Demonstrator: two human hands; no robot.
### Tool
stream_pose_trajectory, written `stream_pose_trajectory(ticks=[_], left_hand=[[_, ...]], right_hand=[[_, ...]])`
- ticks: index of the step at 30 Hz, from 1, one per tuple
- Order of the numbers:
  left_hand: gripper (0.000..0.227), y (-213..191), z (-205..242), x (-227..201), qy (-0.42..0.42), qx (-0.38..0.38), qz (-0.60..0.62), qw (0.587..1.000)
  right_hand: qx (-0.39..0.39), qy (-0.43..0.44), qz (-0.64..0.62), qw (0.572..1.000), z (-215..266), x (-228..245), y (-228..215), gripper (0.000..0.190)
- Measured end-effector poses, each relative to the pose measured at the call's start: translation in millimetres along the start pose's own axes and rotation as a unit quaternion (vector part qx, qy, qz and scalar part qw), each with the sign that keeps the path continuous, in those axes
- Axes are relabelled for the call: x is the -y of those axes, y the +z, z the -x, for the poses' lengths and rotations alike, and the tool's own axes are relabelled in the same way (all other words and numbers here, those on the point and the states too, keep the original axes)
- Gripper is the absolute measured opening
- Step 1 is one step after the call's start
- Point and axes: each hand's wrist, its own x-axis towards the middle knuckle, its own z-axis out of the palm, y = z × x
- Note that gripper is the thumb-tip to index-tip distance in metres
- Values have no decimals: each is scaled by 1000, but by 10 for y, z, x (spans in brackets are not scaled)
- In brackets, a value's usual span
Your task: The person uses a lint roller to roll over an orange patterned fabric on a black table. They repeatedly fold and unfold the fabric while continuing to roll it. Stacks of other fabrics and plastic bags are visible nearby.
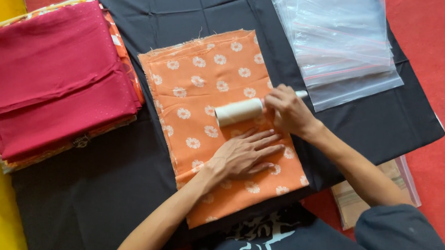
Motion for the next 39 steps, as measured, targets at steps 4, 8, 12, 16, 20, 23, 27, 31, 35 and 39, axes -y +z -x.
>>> stream_pose_trajectory(ticks=[4, 8, 12, 16, 20, 23, 27, 31, 35, 39], left_hand=[[53, 30, 17, 30, 3, 9, -24, 1000], [52, 26, 6, 21, 5, 4, -15, 1000], [52, 86, 49, 47, -10, 13, 18, 1000], [51, -87, -2, -36, -15, 14, 82, 996], [53, 27, 4, 15, 3, 11, -8, 1000], [52, 28, -10, 13, 2, 10, -17, 1000], [53, 24, -7, -10, -3, 6, -21, 1000], [50, 19, 15, 21, -9, 13, 3, 1000], [53, 23, 5, 18, 0, 13, -1, 1000], [54, 45, 2, 14, -7, 8, -12, 1000]], right_hand=[[-33, 4, 22, 999, -287, -389, 331, 26], [-31, -1, 3, 1000, -311, -610, 413, 25], [2, 5, -42, 999, 41, -330, 135, 24], [7, 17, -44, 999, 105, -131, 48, 29], [-26, 13, 8, 1000, -191, -476, 332, 27], [-40, 22, -7, 999, -388, -594, 344, 26], [-8, 22, -71, 997, -198, -483, 54, 28], [29, 51, -77, 995, 228, -372, -53, 23], [3, 38, -7, 999, 30, -395, -22, 28], [-37, 35, -1, 999, -178, -799, 299, 26]])
